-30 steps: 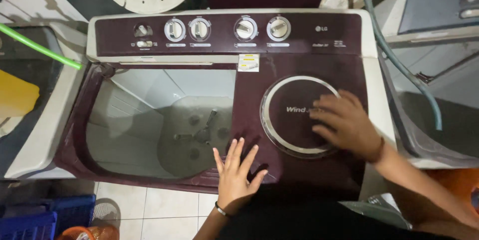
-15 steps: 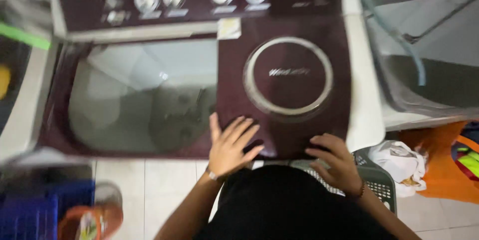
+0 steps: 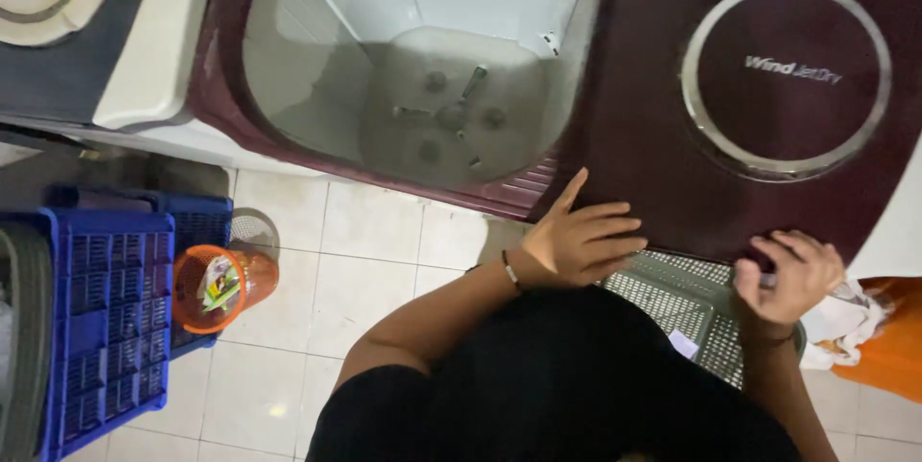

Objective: The person washes items of clothing in a washing machine tub by hand, moves them to the spin dryer tub, places a safety cover and lid, and operates the dials.

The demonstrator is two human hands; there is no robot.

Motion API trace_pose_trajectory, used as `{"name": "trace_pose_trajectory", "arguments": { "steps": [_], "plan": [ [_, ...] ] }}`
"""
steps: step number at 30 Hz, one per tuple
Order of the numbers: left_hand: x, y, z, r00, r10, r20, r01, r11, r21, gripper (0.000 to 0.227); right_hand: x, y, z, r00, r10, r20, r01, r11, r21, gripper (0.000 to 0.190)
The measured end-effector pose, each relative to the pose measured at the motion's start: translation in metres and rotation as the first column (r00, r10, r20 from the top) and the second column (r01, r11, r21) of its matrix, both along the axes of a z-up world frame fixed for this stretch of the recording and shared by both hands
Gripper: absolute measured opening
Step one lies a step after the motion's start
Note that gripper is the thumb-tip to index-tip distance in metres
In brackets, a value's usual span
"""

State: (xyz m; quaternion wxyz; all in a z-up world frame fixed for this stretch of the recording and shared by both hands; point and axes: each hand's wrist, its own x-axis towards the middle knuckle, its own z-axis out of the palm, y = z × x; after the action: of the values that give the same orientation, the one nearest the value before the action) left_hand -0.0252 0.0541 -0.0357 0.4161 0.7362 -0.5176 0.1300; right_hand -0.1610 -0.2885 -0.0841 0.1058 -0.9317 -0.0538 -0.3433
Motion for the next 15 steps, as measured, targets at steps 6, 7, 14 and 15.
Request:
{"name": "trace_pose_trajectory", "arguments": {
  "steps": [6,7,14,15],
  "plan": [
    [0.016,0.107,-0.017,0.967,0.252,0.042,-0.255,0.963,0.091,0.035,0.005,0.049,0.025,0.994,-0.112,0.010,0.111,0.990,0.082,0.027],
    [0.023,0.125,-0.018,0.950,0.310,0.026,-0.311,0.947,0.081,0.038,0.008,0.058,0.035,0.994,-0.110,0.005,0.108,0.986,0.131,0.026],
    [0.053,0.166,-0.010,0.839,0.515,-0.174,-0.513,0.856,0.060,0.046,0.069,0.100,0.111,0.998,0.031,-0.057,-0.026,0.997,0.072,0.013],
    [0.056,0.163,-0.010,0.833,0.528,-0.165,-0.522,0.849,0.081,0.048,0.090,0.101,0.121,0.993,0.081,-0.089,-0.075,0.995,0.067,0.015]
  ]
}}
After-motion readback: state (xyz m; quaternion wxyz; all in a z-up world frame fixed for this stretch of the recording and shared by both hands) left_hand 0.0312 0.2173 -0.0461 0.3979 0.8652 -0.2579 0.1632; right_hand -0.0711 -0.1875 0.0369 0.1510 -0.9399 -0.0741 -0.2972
